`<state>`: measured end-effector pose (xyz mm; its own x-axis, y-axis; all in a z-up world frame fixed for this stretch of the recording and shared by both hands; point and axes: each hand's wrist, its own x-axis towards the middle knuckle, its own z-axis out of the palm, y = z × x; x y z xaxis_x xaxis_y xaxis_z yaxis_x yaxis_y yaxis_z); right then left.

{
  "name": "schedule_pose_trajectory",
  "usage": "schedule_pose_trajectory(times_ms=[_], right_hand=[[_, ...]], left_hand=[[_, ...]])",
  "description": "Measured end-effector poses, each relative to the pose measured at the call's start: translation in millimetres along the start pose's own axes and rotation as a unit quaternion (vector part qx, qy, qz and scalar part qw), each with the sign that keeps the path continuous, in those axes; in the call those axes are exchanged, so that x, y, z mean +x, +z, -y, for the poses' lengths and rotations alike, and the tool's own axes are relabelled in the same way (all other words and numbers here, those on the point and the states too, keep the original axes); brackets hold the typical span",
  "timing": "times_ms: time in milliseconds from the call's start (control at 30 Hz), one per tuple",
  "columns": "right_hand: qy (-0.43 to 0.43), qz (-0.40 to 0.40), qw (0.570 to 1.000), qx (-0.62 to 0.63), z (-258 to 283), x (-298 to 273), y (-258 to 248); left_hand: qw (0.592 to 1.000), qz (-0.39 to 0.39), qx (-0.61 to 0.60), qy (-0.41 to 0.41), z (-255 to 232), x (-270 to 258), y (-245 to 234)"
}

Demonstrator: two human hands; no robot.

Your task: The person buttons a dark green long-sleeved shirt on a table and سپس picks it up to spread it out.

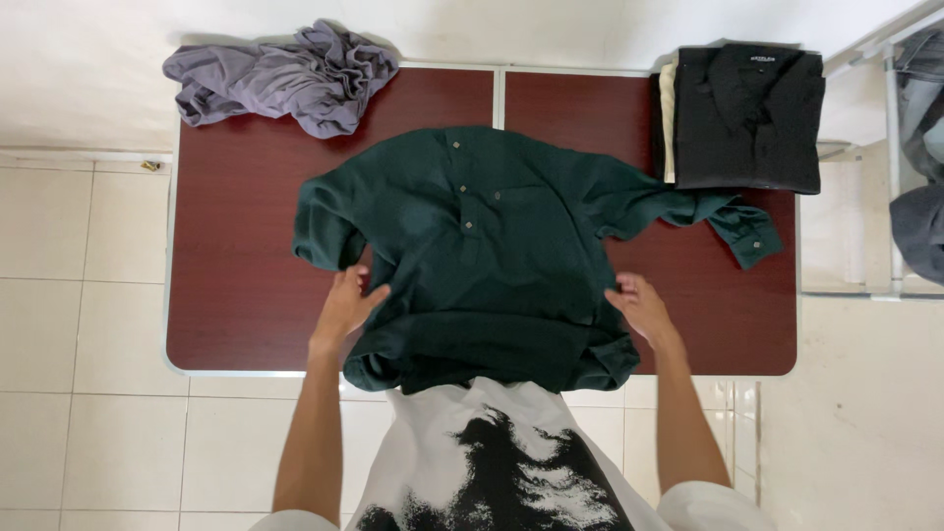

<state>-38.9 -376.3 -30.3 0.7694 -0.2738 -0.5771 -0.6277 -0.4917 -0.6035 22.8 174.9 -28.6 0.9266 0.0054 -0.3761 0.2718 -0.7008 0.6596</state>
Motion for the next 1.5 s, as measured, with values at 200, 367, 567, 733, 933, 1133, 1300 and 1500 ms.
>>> schedule_pose_trajectory(times_ms=[200, 367, 567, 733, 933, 1133, 1300, 1500], right_hand=[[-0.009, -0.142, 0.980, -0.138, 44.4, 25.9, 56.3], [-0.022, -0.229, 0.972, 0.044, 35.1, 32.0, 50.4], [-0.165, -0.158, 0.856, 0.464, 5.6, 28.1, 5.6], [0.063, 0.051, 0.930, 0.358, -35.1, -10.5, -13.1], [0.182, 0.062, 0.981, 0.007, -53.7, -34.5, -6.4], [0.076, -0.154, 0.982, -0.082, 19.6, -25.8, -4.0], [-0.247, -0.148, 0.948, -0.135, 93.8, -1.6, 40.4], [-0.341, -0.121, 0.891, -0.273, 132.5, 27.6, 72.4]], left_hand=[[0.989, -0.064, 0.049, -0.127, -9.2, 42.6, 66.6], [0.962, -0.167, -0.188, -0.103, -19.5, 48.4, 61.3], [0.887, -0.057, -0.456, -0.046, -44.1, 21.8, -2.4], [0.974, 0.116, -0.181, -0.071, -8.1, -4.2, -8.0], [0.920, 0.320, 0.105, -0.200, 27.9, -25.1, -3.7], [0.997, 0.017, 0.045, 0.063, -0.8, 12.8, -2.2], [0.969, -0.106, 0.070, 0.212, -78.8, 42.5, 19.8], [0.922, -0.180, 0.177, 0.293, -108.7, 73.5, 29.2]])
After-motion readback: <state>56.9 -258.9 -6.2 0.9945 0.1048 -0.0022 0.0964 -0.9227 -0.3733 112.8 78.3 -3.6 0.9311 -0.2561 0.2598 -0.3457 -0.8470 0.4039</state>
